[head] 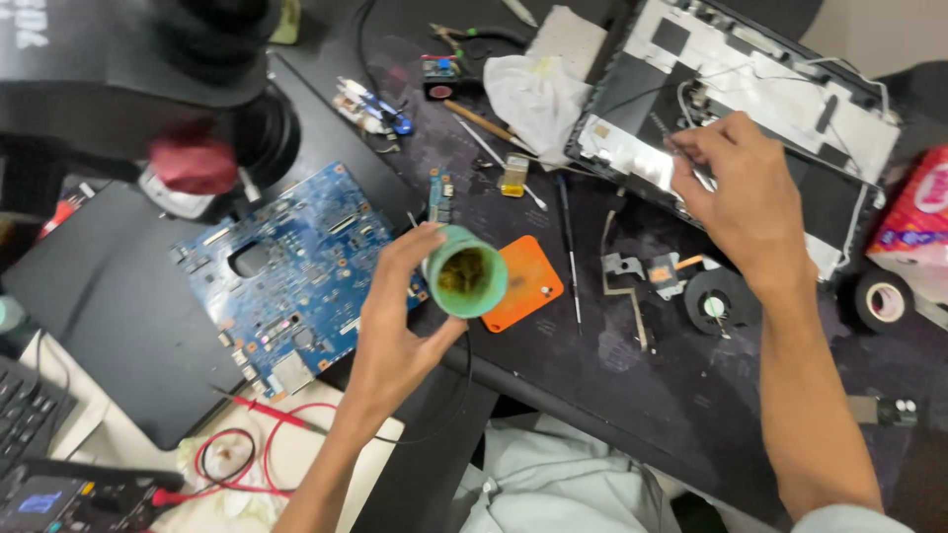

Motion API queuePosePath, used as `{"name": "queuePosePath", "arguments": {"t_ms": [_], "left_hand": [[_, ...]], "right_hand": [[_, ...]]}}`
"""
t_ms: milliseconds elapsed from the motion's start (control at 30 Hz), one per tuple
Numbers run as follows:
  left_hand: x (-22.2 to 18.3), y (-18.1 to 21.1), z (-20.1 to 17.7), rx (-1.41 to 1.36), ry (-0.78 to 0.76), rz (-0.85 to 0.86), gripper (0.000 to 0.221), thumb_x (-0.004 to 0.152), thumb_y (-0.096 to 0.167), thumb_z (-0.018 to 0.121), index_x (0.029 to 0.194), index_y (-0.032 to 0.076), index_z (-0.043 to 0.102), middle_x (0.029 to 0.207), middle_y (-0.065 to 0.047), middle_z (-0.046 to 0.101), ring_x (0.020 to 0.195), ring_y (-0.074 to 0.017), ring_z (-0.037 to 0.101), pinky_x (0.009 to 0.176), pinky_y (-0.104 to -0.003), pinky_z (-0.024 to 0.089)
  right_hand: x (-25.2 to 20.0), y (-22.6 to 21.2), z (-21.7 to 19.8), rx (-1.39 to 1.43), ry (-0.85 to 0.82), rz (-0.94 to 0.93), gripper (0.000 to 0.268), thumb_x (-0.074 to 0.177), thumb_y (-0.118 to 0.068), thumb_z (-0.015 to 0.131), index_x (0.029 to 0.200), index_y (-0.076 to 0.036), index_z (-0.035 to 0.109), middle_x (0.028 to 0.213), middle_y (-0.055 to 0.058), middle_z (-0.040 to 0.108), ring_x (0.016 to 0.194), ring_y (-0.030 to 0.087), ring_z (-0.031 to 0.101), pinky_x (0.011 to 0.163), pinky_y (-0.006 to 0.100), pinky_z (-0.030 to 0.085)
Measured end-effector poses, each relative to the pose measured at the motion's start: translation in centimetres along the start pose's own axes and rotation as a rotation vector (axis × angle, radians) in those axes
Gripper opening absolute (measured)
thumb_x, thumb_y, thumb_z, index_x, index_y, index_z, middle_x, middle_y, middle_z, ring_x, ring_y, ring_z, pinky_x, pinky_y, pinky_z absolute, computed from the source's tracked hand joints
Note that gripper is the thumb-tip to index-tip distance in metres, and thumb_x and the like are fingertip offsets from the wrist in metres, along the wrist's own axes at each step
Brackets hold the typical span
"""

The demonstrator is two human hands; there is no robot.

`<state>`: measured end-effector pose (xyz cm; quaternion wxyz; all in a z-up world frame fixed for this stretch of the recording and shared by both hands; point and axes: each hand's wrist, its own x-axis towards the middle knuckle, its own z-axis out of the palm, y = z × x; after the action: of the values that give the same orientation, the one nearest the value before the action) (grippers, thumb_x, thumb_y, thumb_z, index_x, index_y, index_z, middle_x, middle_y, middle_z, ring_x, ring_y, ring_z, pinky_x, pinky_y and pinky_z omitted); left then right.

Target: The technician uses a multimeter to test voltage and resistance across various components on a laptop motherboard, then uses tweezers to inspect the circuitry.

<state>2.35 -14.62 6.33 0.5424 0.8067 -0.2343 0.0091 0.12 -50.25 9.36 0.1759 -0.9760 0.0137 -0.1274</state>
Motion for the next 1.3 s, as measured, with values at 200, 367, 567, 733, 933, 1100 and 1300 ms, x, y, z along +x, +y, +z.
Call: {"name": "queuePosePath", "arguments": {"t_ms": [200, 367, 567, 733, 933, 1100, 1300], "left_hand": [[-1.5, 0.4, -1.8, 0.010, -0.039, 0.059, 0.074, 0.073, -0.003, 0.081, 0.140, 0.007, 0.053, 0.156, -0.016, 0.048, 0.151, -0.0379, 0.043, 0.122, -0.043, 0.041], [-3.1, -0.4, -4.3, -0.053, 0.034, -0.019, 0.071, 0.076, -0.005, 0.078, 0.140, 0.008, 0.051, 0.157, -0.014, 0.049, 0.149, -0.0334, 0.048, 0.123, -0.042, 0.038], [-5.1, -2.3, -6.3, -0.046, 0.181, -0.024, 0.071, 0.077, -0.003, 0.080, 0.141, 0.008, 0.050, 0.153, -0.013, 0.054, 0.147, -0.0324, 0.051, 0.123, -0.041, 0.040], [-5.5, -2.2, -7.4, -0.044, 0.203, 0.003, 0.072, 0.076, -0.002, 0.081, 0.140, 0.008, 0.050, 0.152, -0.015, 0.053, 0.145, -0.0331, 0.052, 0.122, -0.041, 0.041], [-5.5, -2.1, -8.5, -0.014, 0.188, 0.006, 0.072, 0.077, -0.003, 0.080, 0.141, 0.008, 0.050, 0.154, -0.015, 0.051, 0.145, -0.0333, 0.053, 0.122, -0.040, 0.041], [-5.2, -2.5, -8.5, -0.011, 0.168, 0.013, 0.073, 0.076, -0.004, 0.079, 0.142, 0.008, 0.051, 0.154, -0.016, 0.050, 0.145, -0.0337, 0.052, 0.122, -0.041, 0.041], [-5.2, -3.1, -8.1, -0.019, 0.176, 0.024, 0.072, 0.075, -0.003, 0.082, 0.140, 0.008, 0.050, 0.155, -0.016, 0.050, 0.146, -0.0342, 0.052, 0.122, -0.042, 0.042]], "right_hand": [[0.0, -6.7, -0.8, 0.476, 0.153, -0.134, 0.009, 0.107, 0.003, 0.070, 0.113, 0.005, 0.064, 0.113, 0.014, 0.066, 0.102, 0.021, 0.070, 0.093, 0.031, 0.056], [-0.6, -12.6, 0.8, 1.277, 0.179, -0.031, 0.017, 0.107, -0.005, 0.066, 0.121, 0.000, 0.057, 0.112, 0.010, 0.065, 0.099, 0.018, 0.069, 0.093, 0.032, 0.061], [-4.2, -17.2, 5.4, 1.170, 0.161, -0.263, 0.020, 0.105, -0.005, 0.068, 0.118, -0.004, 0.053, 0.112, 0.014, 0.069, 0.098, 0.022, 0.070, 0.092, 0.032, 0.059], [-3.3, -20.1, 6.3, 0.866, 0.134, -0.578, 0.028, 0.094, 0.001, 0.075, 0.114, -0.005, 0.056, 0.110, 0.016, 0.072, 0.094, 0.025, 0.069, 0.084, 0.032, 0.057], [-3.2, -20.4, 8.0, 0.747, 0.099, -0.568, 0.032, 0.088, 0.005, 0.079, 0.110, -0.006, 0.059, 0.108, 0.013, 0.075, 0.092, 0.023, 0.066, 0.081, 0.029, 0.054], [-2.9, -20.4, 8.1, 0.712, 0.098, -0.552, 0.034, 0.087, 0.005, 0.081, 0.109, -0.007, 0.059, 0.110, 0.011, 0.076, 0.092, 0.021, 0.065, 0.083, 0.029, 0.052], [-3.0, -20.6, 8.1, 0.629, 0.117, -0.602, 0.036, 0.083, 0.003, 0.085, 0.107, -0.009, 0.060, 0.108, 0.008, 0.077, 0.088, 0.022, 0.063, 0.082, 0.031, 0.049]]}}
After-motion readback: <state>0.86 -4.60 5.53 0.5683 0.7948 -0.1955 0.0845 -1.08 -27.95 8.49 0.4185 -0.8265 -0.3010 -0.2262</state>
